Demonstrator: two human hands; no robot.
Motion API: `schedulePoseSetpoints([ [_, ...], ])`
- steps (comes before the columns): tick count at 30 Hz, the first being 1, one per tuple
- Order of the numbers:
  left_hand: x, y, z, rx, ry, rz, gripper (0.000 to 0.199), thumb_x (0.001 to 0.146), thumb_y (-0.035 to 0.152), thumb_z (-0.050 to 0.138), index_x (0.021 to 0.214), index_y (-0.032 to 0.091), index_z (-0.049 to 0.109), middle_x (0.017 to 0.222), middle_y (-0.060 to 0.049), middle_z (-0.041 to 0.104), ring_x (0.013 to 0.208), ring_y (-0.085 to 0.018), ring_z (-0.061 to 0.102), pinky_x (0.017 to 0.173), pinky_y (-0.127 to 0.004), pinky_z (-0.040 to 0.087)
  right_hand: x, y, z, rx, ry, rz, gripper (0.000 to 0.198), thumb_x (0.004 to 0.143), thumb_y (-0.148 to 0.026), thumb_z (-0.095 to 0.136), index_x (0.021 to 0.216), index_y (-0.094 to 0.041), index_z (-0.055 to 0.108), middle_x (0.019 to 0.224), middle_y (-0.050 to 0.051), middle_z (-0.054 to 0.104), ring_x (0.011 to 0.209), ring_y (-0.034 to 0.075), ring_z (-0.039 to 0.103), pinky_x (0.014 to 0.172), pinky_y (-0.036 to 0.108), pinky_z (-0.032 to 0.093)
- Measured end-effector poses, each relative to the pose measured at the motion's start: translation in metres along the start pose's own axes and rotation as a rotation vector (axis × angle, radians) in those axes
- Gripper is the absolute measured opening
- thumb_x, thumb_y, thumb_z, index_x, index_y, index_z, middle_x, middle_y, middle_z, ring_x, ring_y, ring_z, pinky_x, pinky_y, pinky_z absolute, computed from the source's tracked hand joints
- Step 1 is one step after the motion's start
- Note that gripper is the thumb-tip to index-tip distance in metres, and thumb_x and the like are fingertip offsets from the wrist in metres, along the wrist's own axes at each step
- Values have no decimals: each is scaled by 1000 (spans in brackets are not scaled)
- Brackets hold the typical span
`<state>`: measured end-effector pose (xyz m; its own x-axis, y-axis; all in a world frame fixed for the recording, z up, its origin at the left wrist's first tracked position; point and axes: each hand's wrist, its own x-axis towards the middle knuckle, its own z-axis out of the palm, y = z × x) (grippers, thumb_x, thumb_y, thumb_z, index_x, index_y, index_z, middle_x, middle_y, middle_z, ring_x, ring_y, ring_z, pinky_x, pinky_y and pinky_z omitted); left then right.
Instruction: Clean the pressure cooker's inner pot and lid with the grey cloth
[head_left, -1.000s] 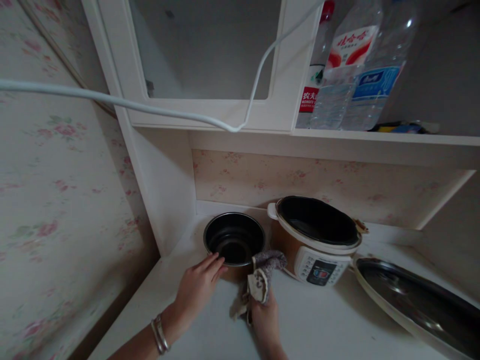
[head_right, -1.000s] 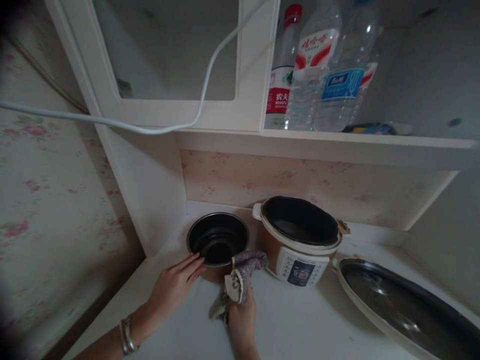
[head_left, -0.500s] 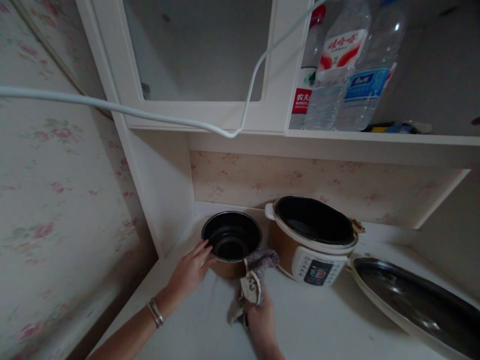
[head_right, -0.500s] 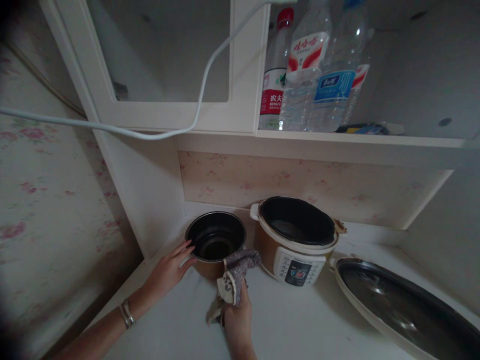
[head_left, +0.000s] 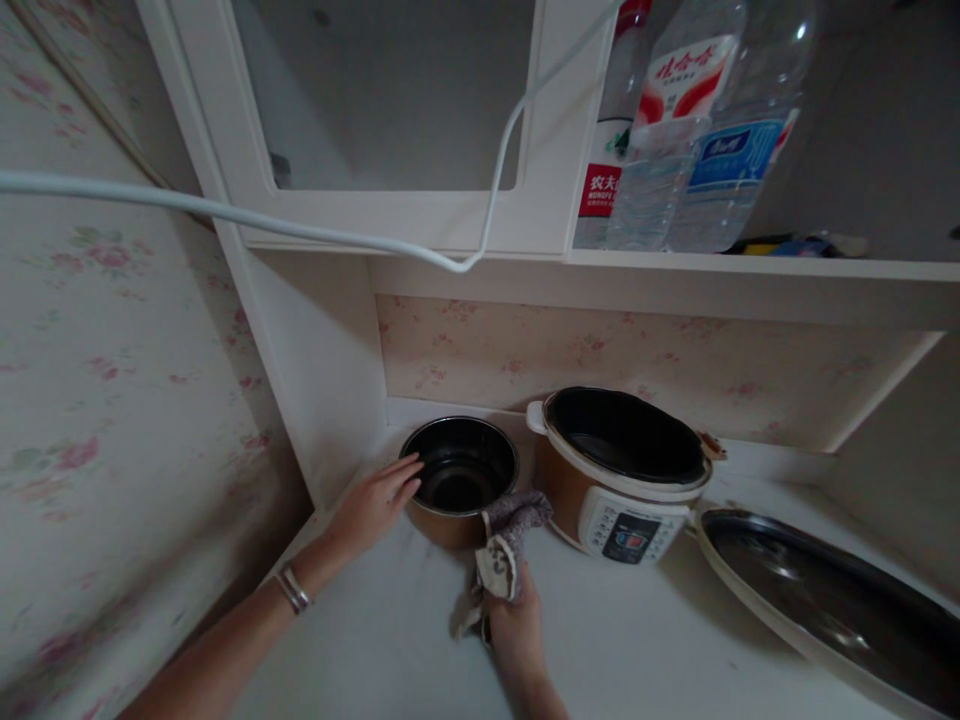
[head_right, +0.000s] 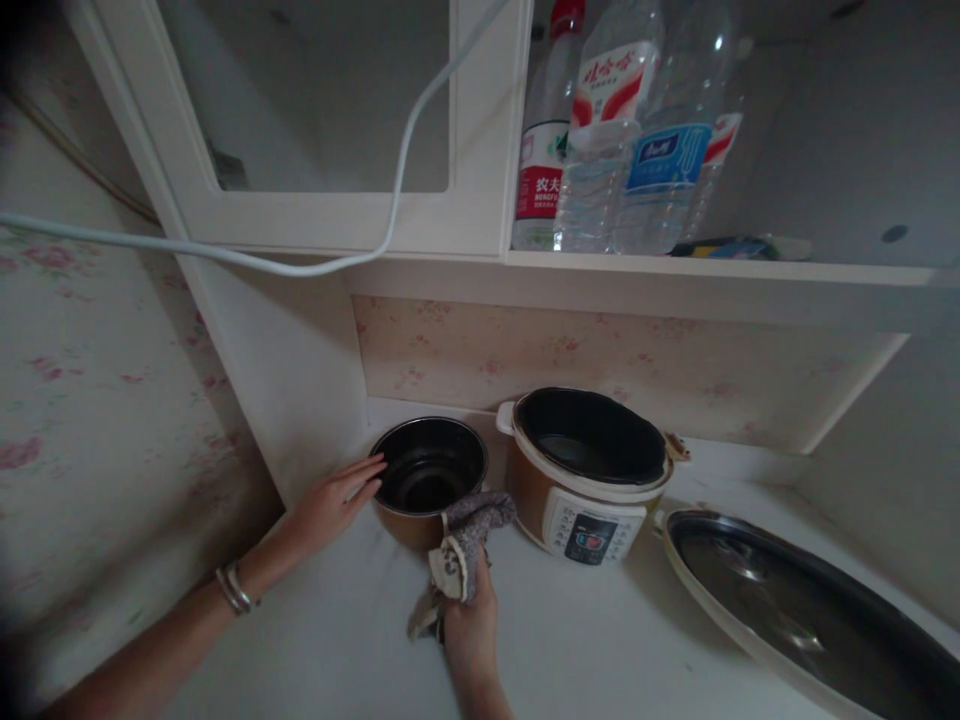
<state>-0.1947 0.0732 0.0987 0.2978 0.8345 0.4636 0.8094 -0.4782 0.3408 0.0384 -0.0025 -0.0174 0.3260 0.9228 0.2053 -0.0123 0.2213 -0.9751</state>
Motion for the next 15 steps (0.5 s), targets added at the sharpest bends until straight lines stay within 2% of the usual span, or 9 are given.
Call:
schedulePoseSetpoints([
  [3, 13, -26, 5, 57, -37, -37, 46, 100, 43, 38, 125, 16, 67, 140, -10, 59, 129, -24, 56, 112, -44, 44, 0, -2, 0, -12, -3, 14, 29, 72, -28, 65, 99, -17, 70, 81, 5, 71, 79, 23, 69, 70, 32, 56],
  [6, 10, -30, 16, 60, -43, -23, 46, 101, 41, 36, 121, 16, 70, 136, -9, 62, 127, -23, 58, 111, -42, 45, 0, -3, 0, -8, 15, 15, 33, 71, -31, 68, 101, -17, 70, 83, 6, 72, 81, 24, 69, 69, 32, 56],
  [8, 2, -21, 22, 76, 10, -20, 44, 101, 40, 37, 119, 17, 71, 132, -9, 65, 125, -23, 59, 108, -42, 48, 1, -3, 1, -2, 23, 21, 35, 72, -32, 68, 103, -17, 70, 85, 7, 73, 82, 23, 69, 70, 31, 56],
  [11, -18, 5, 26, 114, 69, -17, 40, 100, 39, 42, 119, 19, 70, 127, -7, 68, 122, -25, 61, 102, -42, 54, 2, -1, 0, -3, 36, 47, 34, 73, -28, 65, 105, -16, 69, 86, 7, 73, 79, 22, 68, 71, 31, 55],
  [15, -49, 48, 24, 98, 50, 49, 37, 101, 32, 43, 130, 23, 63, 136, -5, 62, 121, -22, 62, 99, -34, 56, 4, 1, -2, -18, 64, 63, 35, 77, -26, 58, 109, -16, 67, 86, 6, 73, 72, 20, 66, 67, 31, 54],
])
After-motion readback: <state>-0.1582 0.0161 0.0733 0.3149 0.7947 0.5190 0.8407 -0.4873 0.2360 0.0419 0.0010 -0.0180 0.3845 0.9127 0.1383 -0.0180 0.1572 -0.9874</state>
